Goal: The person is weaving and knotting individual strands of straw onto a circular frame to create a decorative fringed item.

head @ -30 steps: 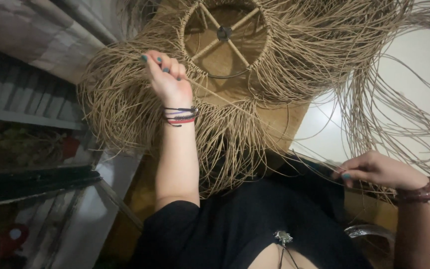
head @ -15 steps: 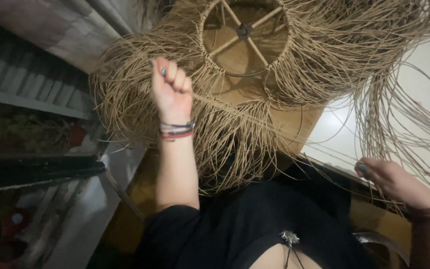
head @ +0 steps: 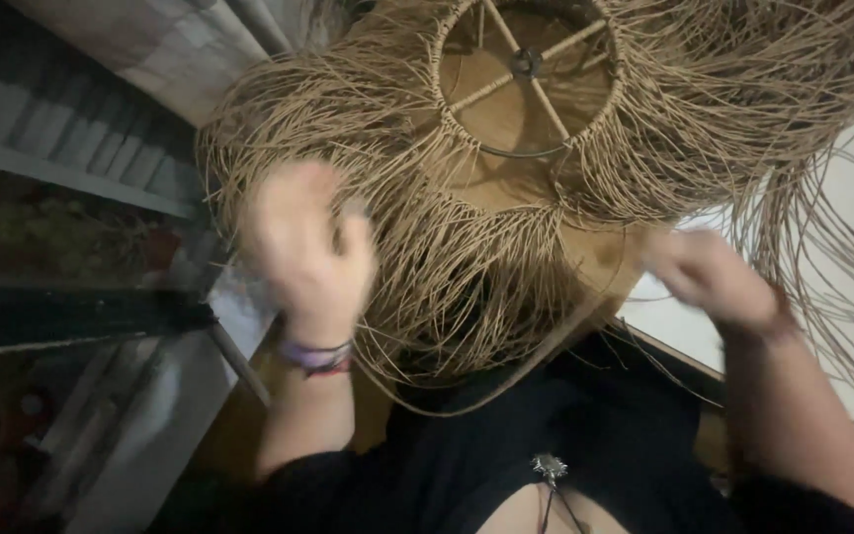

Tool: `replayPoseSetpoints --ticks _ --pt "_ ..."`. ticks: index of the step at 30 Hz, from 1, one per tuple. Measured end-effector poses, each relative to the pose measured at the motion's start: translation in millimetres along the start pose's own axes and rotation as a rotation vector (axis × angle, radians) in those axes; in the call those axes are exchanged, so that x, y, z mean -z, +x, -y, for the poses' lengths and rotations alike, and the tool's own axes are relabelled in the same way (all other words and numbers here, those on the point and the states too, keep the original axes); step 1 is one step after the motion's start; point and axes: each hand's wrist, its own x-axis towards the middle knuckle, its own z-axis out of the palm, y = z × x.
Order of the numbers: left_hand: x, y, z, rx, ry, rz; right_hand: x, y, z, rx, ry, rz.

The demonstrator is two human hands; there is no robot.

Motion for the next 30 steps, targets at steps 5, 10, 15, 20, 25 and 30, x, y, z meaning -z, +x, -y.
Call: replayPoseSetpoints --ticks 5,10,15,20,25,30 --pt "-77 -75 -59 -0.293 -0.392 -0.101 -20 141 -18 -0.128 0.031 -0.324" --pt "-132 -65 -54 -0.16 -0.479 0.277 -36 176 -17 -0.247 -0.435 -0.446" --pt "-183 -71 -49 0.444 -0.629 0.713 -62 182 -21 -0.452 -0.771 -0.256" --pt "-200 -63 -79 1.3 -1.616 0.256 -54 169 -4 -0.383 -0.623 -0.268" --pt "-196 -86 -83 1.512 -1.774 0.075 -46 129 66 -0.28 0.248 -0.552" --pt "-173 -134 -102 0.722 -1.369 0.373 -69 95 52 -0.539 0.959 -0.49"
